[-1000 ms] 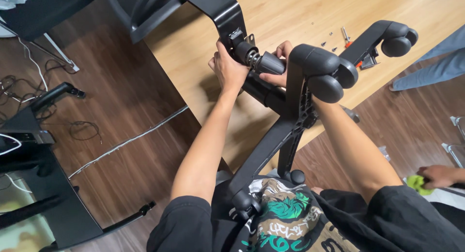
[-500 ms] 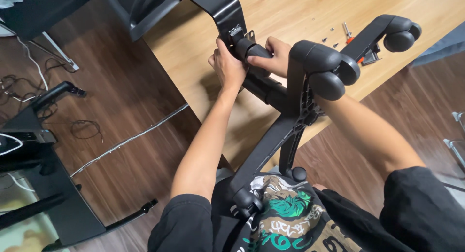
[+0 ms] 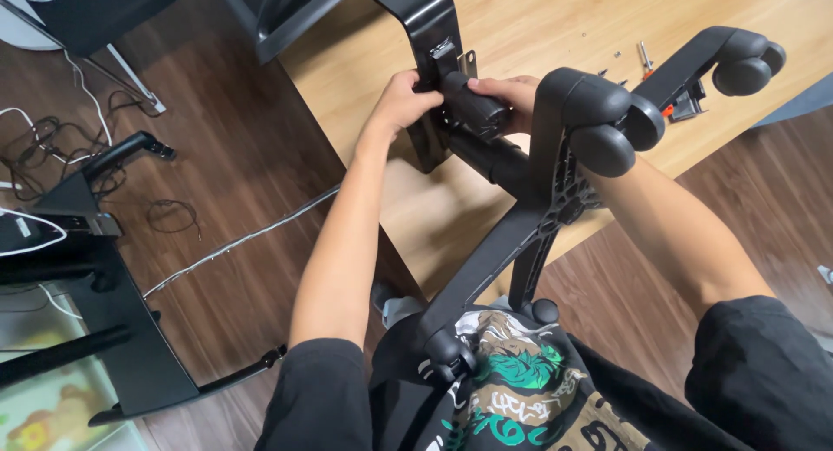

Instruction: The person assembles an office chair that is lying upside down on a wooden table. They align the black gas lift cylinder with the mounting plate under the seat, insert it, and repeatedly press and twist the cylinder to seat it, steadying the chair base with the other hand.

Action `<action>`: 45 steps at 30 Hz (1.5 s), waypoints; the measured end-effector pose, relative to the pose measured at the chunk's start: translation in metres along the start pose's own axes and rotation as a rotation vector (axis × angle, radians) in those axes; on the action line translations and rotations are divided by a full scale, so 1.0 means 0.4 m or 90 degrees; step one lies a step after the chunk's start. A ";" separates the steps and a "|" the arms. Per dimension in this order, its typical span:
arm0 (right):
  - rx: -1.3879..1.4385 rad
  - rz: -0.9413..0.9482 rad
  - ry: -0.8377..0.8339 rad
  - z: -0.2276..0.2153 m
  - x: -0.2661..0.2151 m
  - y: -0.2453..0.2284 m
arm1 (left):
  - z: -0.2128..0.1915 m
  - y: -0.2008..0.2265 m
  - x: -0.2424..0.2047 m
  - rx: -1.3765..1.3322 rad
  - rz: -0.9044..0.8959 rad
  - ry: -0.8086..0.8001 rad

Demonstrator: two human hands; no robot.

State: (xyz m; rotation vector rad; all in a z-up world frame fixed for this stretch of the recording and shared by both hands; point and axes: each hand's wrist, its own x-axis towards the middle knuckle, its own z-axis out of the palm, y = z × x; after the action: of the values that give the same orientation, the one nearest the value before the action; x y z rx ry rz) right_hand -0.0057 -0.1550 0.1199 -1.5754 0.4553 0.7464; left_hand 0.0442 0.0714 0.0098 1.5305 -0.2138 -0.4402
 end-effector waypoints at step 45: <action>-0.464 -0.273 0.175 -0.006 0.035 0.071 | 0.040 0.069 0.018 0.188 0.048 0.129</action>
State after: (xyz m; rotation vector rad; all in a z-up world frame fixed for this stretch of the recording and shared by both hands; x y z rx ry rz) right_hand -0.0145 -0.1597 0.0899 -2.3765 0.0116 0.3692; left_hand 0.0481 0.0535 0.0366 1.8374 -0.1823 -0.1958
